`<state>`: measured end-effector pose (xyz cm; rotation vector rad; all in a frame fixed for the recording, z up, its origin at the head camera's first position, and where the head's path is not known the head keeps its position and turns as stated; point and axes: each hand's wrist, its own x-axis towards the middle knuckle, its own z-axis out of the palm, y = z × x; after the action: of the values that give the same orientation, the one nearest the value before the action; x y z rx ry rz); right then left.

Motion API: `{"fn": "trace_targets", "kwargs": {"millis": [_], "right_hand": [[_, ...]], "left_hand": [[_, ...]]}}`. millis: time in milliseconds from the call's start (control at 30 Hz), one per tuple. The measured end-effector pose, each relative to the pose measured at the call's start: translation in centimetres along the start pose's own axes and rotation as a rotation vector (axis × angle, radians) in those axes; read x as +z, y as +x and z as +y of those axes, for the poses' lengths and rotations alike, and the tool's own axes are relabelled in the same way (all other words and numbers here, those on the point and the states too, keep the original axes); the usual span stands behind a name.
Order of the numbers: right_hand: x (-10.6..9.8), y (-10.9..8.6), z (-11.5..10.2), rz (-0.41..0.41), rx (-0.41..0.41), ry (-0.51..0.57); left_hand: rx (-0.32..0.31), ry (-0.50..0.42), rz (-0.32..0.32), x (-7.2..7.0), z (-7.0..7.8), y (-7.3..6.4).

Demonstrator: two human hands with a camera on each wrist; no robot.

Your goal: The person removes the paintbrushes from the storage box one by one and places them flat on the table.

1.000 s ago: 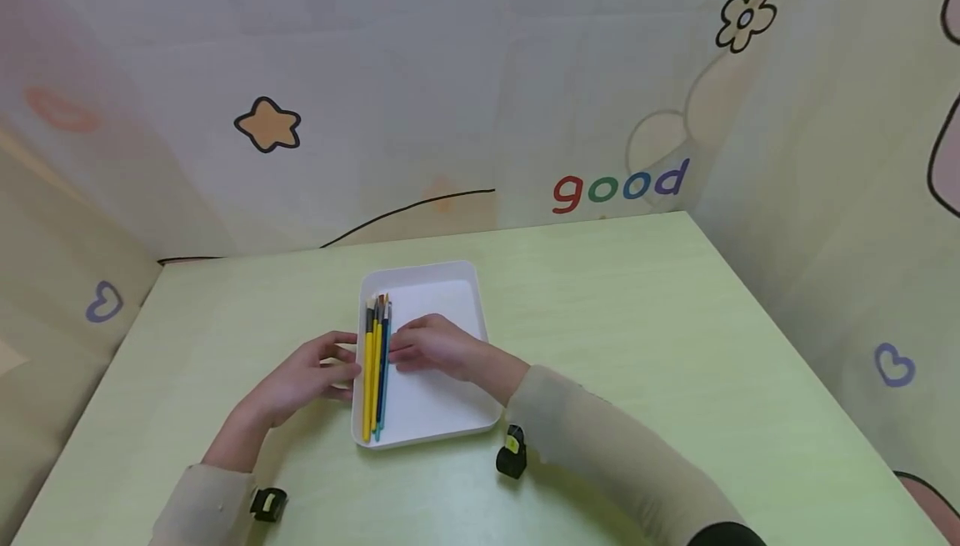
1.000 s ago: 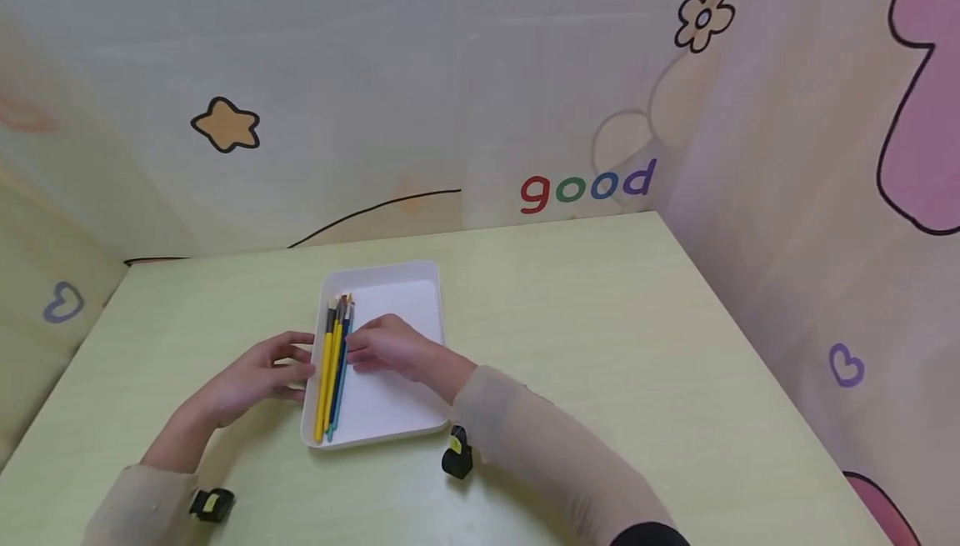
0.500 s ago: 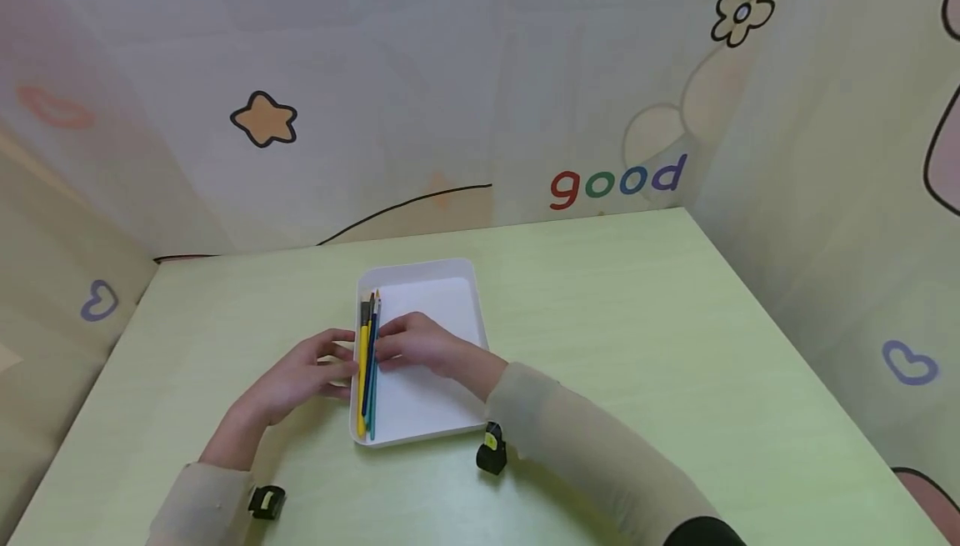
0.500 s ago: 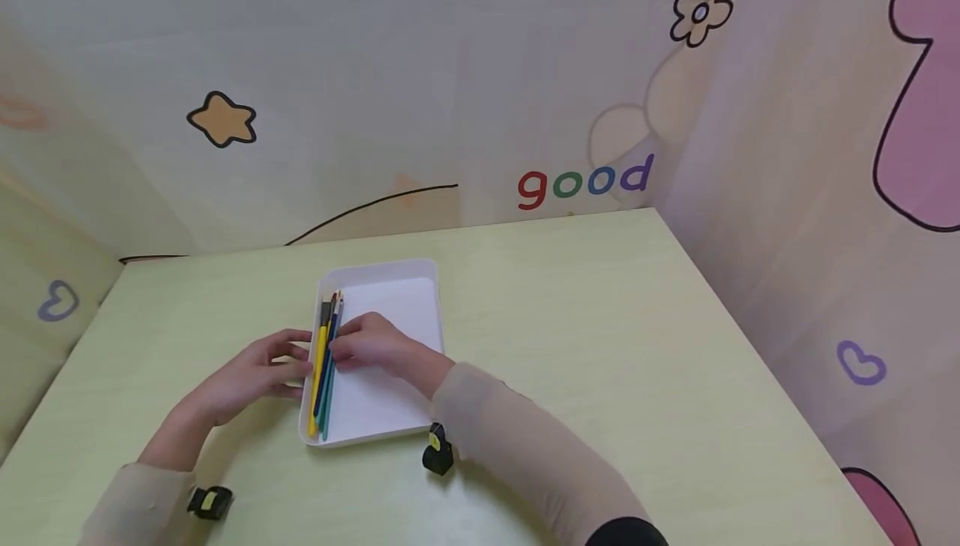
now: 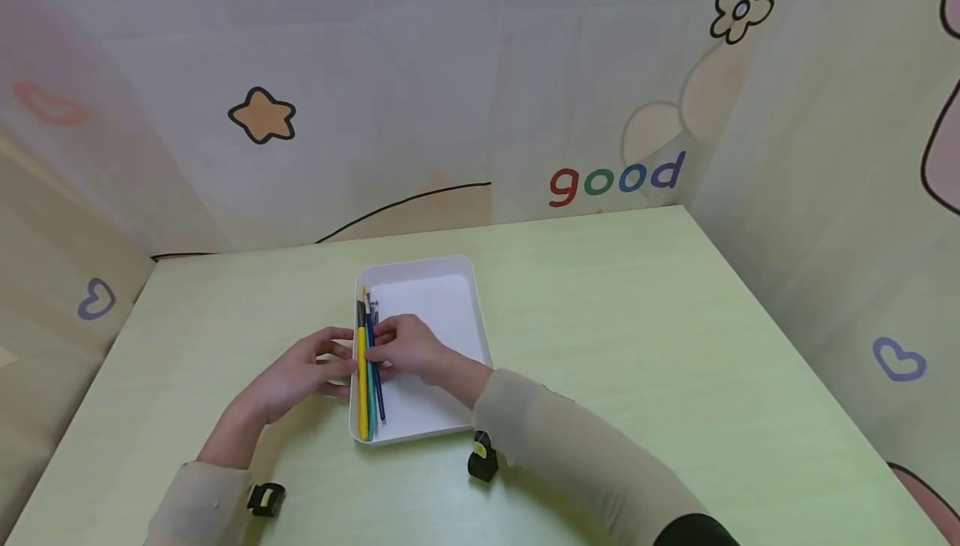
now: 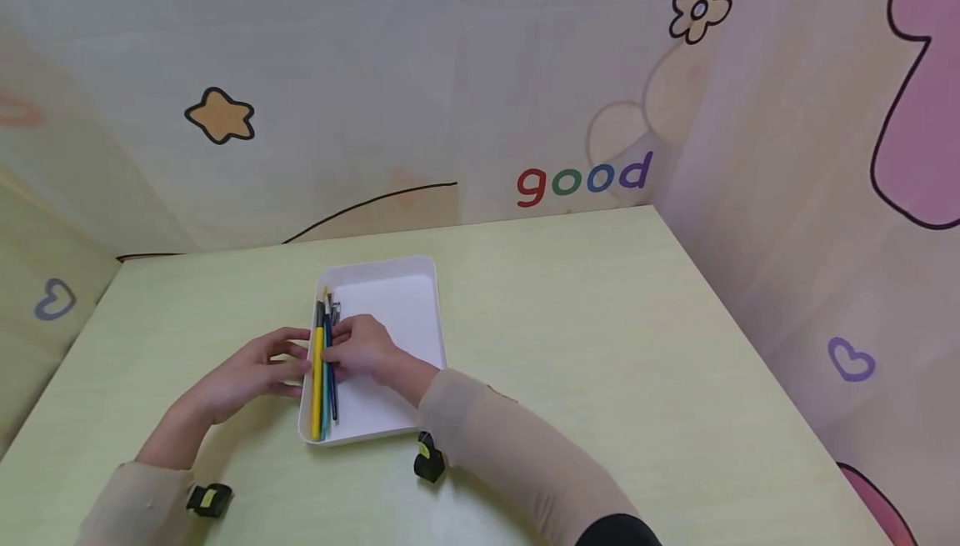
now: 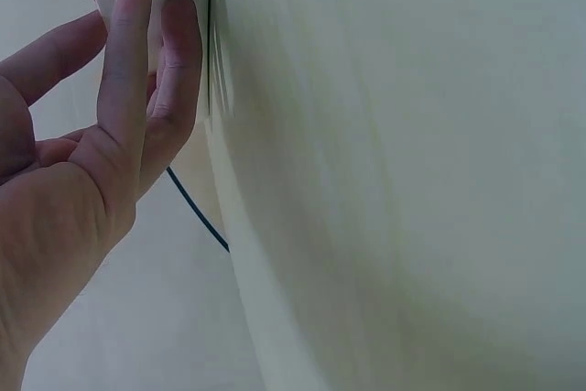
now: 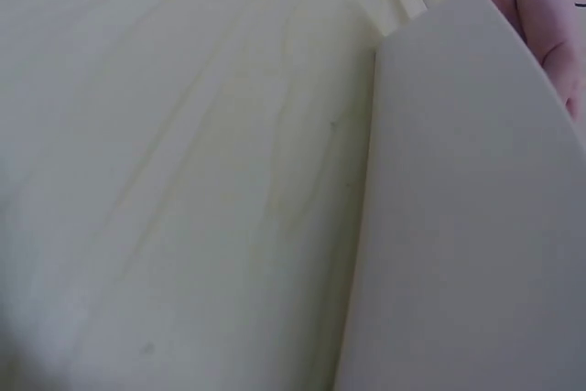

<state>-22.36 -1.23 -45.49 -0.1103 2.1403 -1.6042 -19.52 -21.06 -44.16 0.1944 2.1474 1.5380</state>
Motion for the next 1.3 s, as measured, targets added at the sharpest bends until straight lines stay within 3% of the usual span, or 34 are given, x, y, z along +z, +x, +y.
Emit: {"fn": "trace_targets", "kwargs": {"millis": [300,800,1300], "right_hand": [[-0.5,0.3,-0.3,0.036,0.01,0.018],[-2.2,0.0,0.3,0.037,-0.008,0.079],[-4.1,-1.5,-0.4,-0.028,0.042,0.107]], "left_hand": [[-0.012,-0.001,-0.013,-0.7,0.3,0.4],[-0.026,0.014,-0.011,-0.8,0.0,0.5],[-0.032,0.002,-0.003,-0.4,0.3,0.1]]}}
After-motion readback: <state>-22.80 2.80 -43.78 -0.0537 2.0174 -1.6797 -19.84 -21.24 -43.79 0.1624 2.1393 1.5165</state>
